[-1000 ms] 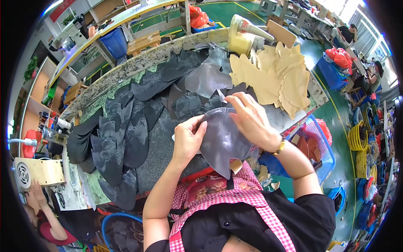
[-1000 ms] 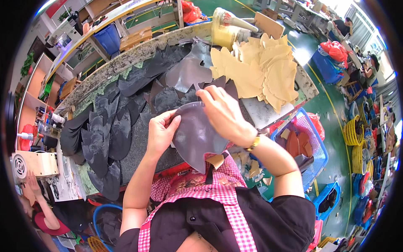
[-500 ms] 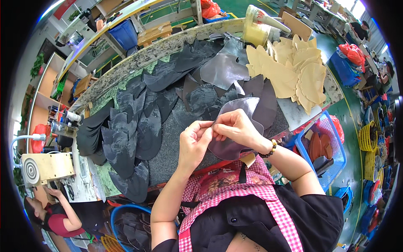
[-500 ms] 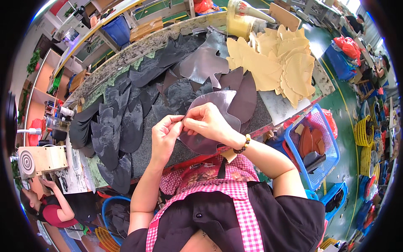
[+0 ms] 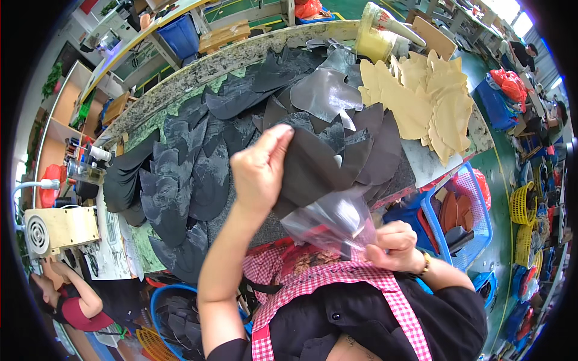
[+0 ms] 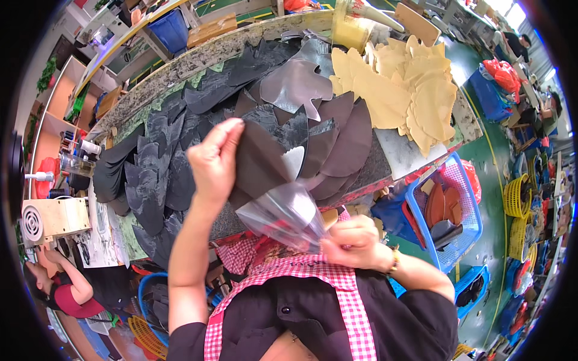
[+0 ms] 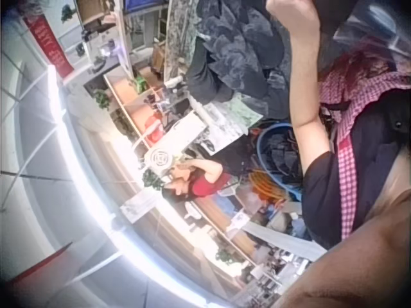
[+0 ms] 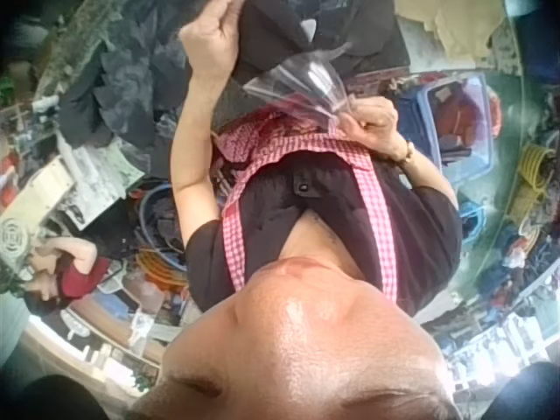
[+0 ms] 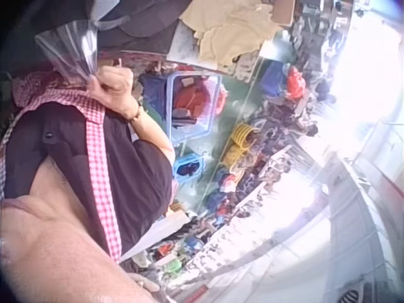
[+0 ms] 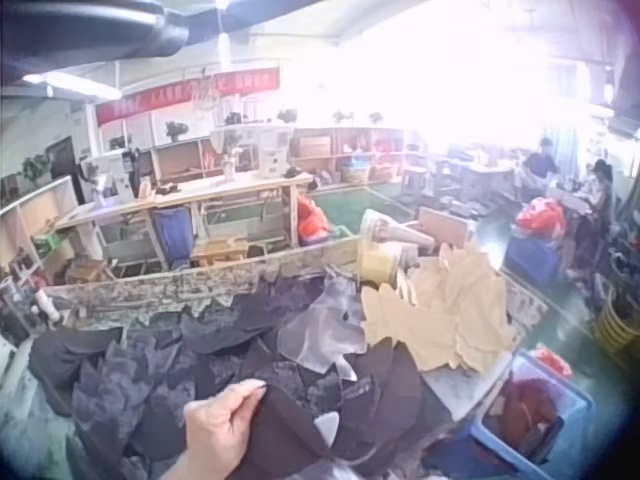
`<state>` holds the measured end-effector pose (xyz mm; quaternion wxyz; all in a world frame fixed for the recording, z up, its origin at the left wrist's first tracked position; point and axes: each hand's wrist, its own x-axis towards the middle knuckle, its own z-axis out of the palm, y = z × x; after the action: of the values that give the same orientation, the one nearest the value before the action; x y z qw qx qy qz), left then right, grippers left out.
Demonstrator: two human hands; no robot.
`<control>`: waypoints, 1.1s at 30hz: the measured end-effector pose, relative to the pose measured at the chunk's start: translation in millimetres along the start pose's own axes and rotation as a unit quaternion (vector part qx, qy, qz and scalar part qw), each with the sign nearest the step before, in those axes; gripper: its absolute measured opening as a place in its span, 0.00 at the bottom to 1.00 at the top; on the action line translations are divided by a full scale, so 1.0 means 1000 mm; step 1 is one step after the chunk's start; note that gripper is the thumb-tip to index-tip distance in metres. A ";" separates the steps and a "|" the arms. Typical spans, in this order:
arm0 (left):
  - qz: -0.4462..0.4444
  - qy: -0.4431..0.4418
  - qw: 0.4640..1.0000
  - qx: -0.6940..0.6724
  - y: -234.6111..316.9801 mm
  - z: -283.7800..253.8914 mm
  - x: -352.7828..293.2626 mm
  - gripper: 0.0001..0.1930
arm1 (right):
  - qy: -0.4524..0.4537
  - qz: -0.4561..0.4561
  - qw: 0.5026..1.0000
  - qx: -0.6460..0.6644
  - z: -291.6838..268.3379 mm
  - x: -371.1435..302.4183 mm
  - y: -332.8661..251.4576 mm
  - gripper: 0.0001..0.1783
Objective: The person sorts and stacks black and tan leather shoe components by hand on a work table.
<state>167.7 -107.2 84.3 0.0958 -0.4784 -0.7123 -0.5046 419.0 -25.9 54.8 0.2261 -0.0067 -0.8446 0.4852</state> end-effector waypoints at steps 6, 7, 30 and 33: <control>0.258 -0.166 0.947 0.100 0.037 -0.006 0.033 0.09 | -0.252 0.349 0.883 -0.189 -0.074 -0.043 0.005 0.20; 0.315 -0.174 0.926 0.115 0.052 -0.013 0.023 0.10 | -0.169 0.412 0.888 0.113 -0.065 -0.030 -0.011 0.29; -0.332 -0.018 0.902 -0.275 -0.039 -0.029 -0.072 0.06 | 0.076 0.114 0.987 -0.089 -0.018 0.108 0.039 0.06; -0.356 -0.097 0.881 -0.298 -0.058 -0.016 -0.059 0.10 | 0.083 0.124 0.975 -0.166 -0.018 0.117 0.053 0.06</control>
<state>147.8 -156.5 19.6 -0.3069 -0.2455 -0.6565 -0.6438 309.6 43.4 63.2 0.2295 -0.1891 -0.8841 0.3604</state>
